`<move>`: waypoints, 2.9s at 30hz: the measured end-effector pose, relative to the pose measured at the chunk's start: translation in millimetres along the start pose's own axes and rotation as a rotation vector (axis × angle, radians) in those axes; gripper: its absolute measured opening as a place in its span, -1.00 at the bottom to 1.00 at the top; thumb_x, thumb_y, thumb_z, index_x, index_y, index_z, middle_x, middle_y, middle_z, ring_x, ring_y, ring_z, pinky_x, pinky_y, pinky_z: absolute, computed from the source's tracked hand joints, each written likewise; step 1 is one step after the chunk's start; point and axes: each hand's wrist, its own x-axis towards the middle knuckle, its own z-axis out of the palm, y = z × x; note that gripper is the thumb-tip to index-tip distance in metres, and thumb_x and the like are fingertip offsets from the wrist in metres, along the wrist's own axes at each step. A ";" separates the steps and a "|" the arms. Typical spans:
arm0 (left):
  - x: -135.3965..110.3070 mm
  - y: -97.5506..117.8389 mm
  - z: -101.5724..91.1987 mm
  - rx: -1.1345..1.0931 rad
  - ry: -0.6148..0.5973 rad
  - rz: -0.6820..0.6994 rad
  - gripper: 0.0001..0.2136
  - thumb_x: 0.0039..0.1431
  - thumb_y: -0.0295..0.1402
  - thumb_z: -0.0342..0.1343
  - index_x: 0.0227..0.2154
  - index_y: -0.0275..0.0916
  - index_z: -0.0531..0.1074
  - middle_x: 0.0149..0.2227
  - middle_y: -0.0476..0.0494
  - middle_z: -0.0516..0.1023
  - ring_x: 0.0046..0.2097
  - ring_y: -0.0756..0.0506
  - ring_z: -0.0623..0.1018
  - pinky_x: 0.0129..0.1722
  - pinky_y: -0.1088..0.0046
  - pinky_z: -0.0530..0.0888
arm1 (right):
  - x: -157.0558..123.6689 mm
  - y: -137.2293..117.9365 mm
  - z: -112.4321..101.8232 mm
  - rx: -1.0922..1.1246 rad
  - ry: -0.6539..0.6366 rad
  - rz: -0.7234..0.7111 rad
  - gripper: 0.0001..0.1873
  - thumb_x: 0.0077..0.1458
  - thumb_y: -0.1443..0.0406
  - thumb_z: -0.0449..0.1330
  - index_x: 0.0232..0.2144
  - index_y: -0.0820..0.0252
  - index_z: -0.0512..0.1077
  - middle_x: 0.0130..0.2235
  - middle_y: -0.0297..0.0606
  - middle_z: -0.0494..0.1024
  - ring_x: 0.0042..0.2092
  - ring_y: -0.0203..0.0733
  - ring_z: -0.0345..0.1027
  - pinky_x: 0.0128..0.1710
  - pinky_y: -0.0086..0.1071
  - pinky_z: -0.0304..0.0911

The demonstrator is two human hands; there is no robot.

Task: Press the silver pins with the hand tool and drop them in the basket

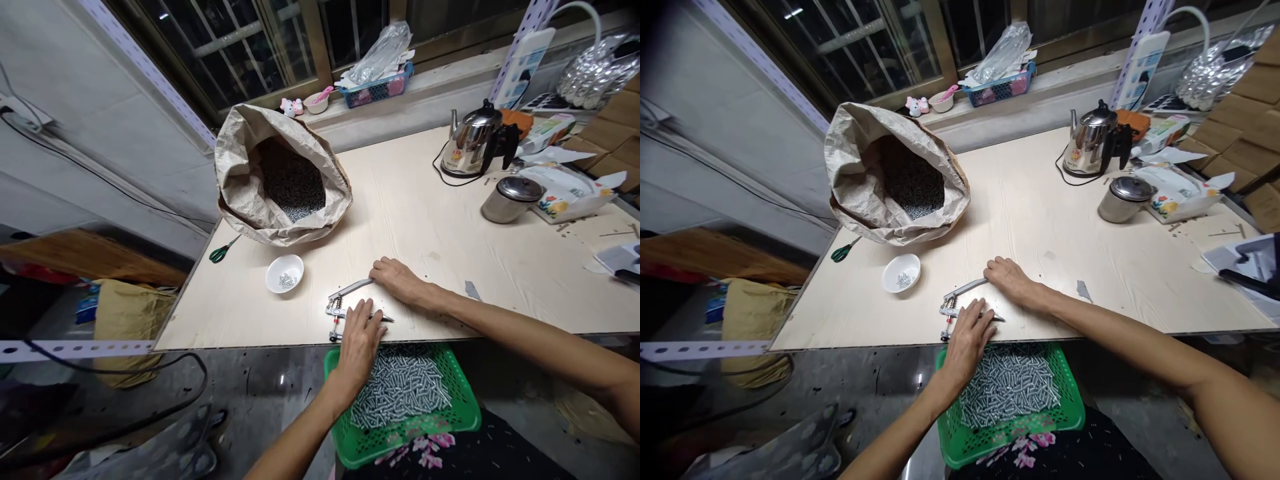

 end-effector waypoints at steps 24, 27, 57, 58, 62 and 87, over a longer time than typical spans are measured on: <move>9.3 -56.5 -85.7 0.032 -0.266 -0.568 -0.81 0.14 -0.35 0.05 -0.50 -0.27 0.49 -0.40 -0.16 0.50 -0.32 -0.12 0.47 -0.38 0.39 0.31 | 12.7 -3.2 15.0 -0.107 0.075 0.007 -0.75 0.20 0.51 -0.07 -0.34 0.19 0.36 -0.28 -0.20 0.43 -0.24 -0.14 0.15 -0.33 -0.33 0.01; -11.5 -32.8 -95.4 -0.006 -0.184 -0.358 -0.81 0.21 -0.35 0.01 -0.39 -0.22 0.51 -0.35 -0.14 0.49 -0.28 -0.10 0.48 -0.31 0.39 0.39 | 11.4 -3.6 15.7 -0.090 0.105 -0.001 -0.78 0.19 0.50 -0.04 -0.36 0.18 0.35 -0.29 -0.21 0.42 -0.24 -0.14 0.15 -0.33 -0.34 0.00; 11.2 -74.2 -81.6 -0.542 -0.092 -0.699 -0.74 0.03 -0.18 0.11 -0.46 -0.28 0.56 -0.39 -0.15 0.63 -0.32 -0.11 0.56 -0.31 0.45 0.42 | -29.5 -62.6 12.1 0.147 0.097 -0.061 -0.82 0.16 0.22 0.16 -0.21 0.16 0.40 -0.25 -0.22 0.43 -0.20 -0.11 0.19 -0.24 -0.27 0.05; 5.0 -70.3 -75.0 -0.575 -0.086 -0.715 -0.74 0.03 -0.18 0.11 -0.46 -0.28 0.56 -0.39 -0.15 0.63 -0.32 -0.11 0.56 -0.32 0.45 0.41 | -30.4 -64.8 18.4 0.124 0.100 -0.053 -0.87 0.15 0.26 0.16 -0.24 0.18 0.40 -0.26 -0.22 0.43 -0.21 -0.12 0.18 -0.25 -0.28 0.03; -5.4 -65.9 -61.9 -0.549 -0.060 -0.716 -0.73 0.01 -0.17 0.12 -0.46 -0.28 0.57 -0.40 -0.15 0.61 -0.35 -0.08 0.54 -0.35 0.46 0.39 | -31.0 -67.6 35.8 0.037 0.152 -0.070 -0.90 0.18 0.41 0.07 -0.38 0.19 0.34 -0.32 -0.25 0.41 -0.27 -0.15 0.14 -0.28 -0.28 -0.01; -3.5 -75.0 -58.9 -0.469 -0.394 -0.756 -0.71 -0.05 -0.17 0.08 -0.62 -0.32 0.46 -0.66 0.03 0.32 -0.55 0.03 0.29 -0.49 0.49 0.16 | -24.8 -55.1 18.5 0.094 0.084 -0.051 -0.69 0.14 0.10 0.16 -0.17 0.19 0.37 -0.15 -0.18 0.46 -0.11 -0.07 0.23 -0.14 -0.21 0.08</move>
